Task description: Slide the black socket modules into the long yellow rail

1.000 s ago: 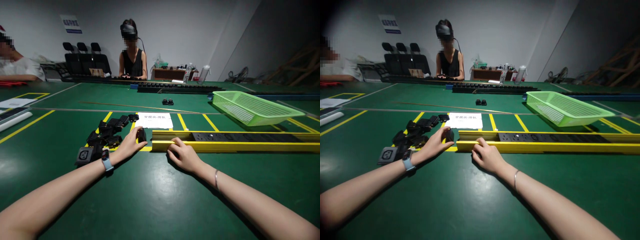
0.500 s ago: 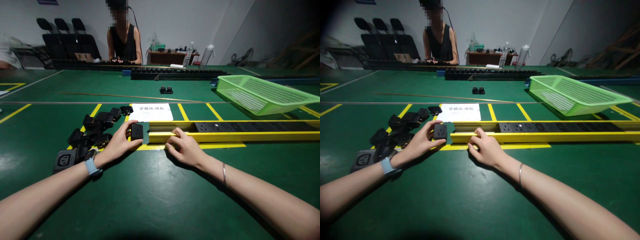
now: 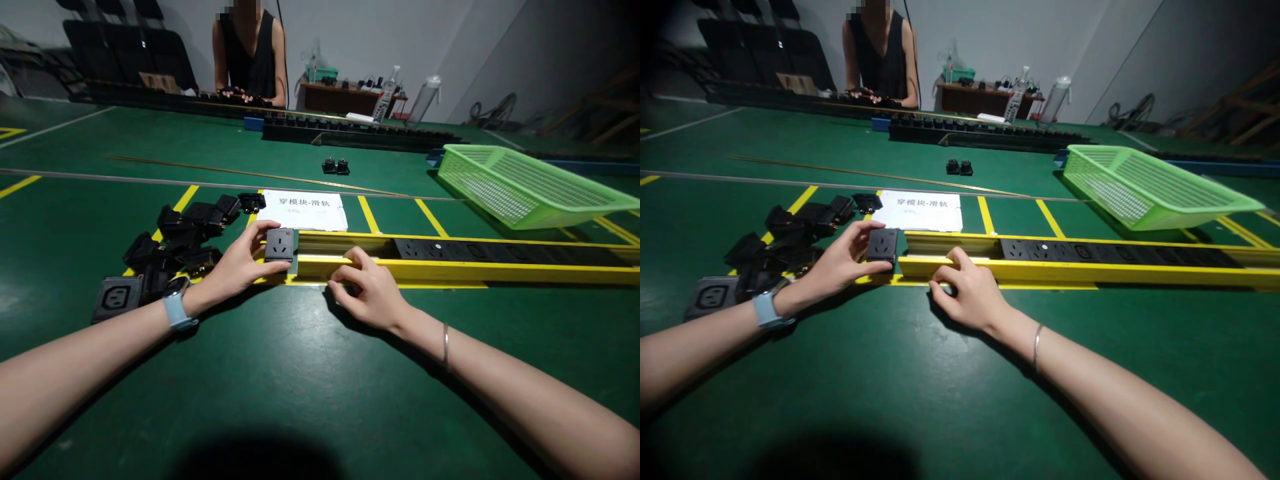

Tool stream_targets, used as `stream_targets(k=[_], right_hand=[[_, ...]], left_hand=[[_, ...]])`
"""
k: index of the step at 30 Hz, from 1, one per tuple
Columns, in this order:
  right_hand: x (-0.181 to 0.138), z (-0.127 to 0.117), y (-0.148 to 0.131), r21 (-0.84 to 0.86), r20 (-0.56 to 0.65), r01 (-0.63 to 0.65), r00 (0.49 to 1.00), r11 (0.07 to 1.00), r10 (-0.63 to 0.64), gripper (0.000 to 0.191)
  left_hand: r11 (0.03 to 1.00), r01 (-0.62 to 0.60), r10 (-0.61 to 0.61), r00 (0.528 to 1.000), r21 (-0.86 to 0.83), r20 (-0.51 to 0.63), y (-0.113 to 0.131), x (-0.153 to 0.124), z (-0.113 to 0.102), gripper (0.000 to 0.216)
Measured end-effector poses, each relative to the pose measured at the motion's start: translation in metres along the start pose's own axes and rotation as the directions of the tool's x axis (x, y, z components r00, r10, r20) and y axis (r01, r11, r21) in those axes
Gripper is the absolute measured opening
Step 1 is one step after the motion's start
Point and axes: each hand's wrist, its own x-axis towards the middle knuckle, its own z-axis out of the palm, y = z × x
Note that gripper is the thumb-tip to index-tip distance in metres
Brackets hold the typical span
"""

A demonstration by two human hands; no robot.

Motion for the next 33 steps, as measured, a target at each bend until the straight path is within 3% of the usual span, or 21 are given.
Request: stream_targets(k=[6, 12, 15, 17, 19, 26, 33], right_hand=[[-0.004, -0.003, 0.002, 0.085, 0.014, 0.088, 0.996, 0.992, -0.09, 0.017], [-0.013, -0.002, -0.005, 0.132, -0.125, 0.24, 0.967, 0.962, -0.224, 0.011], [-0.012, -0.001, -0.005, 0.109, 0.012, 0.332, 0.942, 0.937, -0.335, 0.013], [-0.009, 0.0, -0.005, 0.118, 0.158, 0.302, 0.935, 0.946, -0.318, 0.014], [-0.006, 0.001, -0.005, 0.132, 0.217, 0.223, 0.944, 0.966, -0.248, 0.014], [-0.005, 0.003, -0.003, 0.184, 0.229, 0.113, 0.961, 0.976, -0.155, 0.012], [-0.005, 0.003, -0.004, 0.196, 0.232, 0.094, 0.963, 0.976, -0.139, 0.012]], left_hand=[[0.999, 0.05, -0.05, 0.998, -0.002, 0.024, -0.003, 0.0, -0.001, 0.058], [0.987, 0.109, -0.103, 0.993, -0.117, 0.06, 0.002, -0.003, -0.003, 0.061], [0.973, 0.134, -0.119, 0.989, -0.189, 0.088, 0.004, -0.003, -0.002, 0.063], [0.965, 0.138, -0.118, 0.988, -0.221, 0.1, 0.004, -0.003, -0.002, 0.064], [0.96, 0.136, -0.112, 0.988, -0.245, 0.107, 0.002, -0.003, -0.002, 0.064], [0.939, 0.135, -0.097, 0.986, -0.316, 0.133, -0.002, -0.004, -0.002, 0.065], [0.971, 0.149, -0.129, 0.985, -0.188, 0.116, 0.003, -0.004, -0.004, 0.066]])
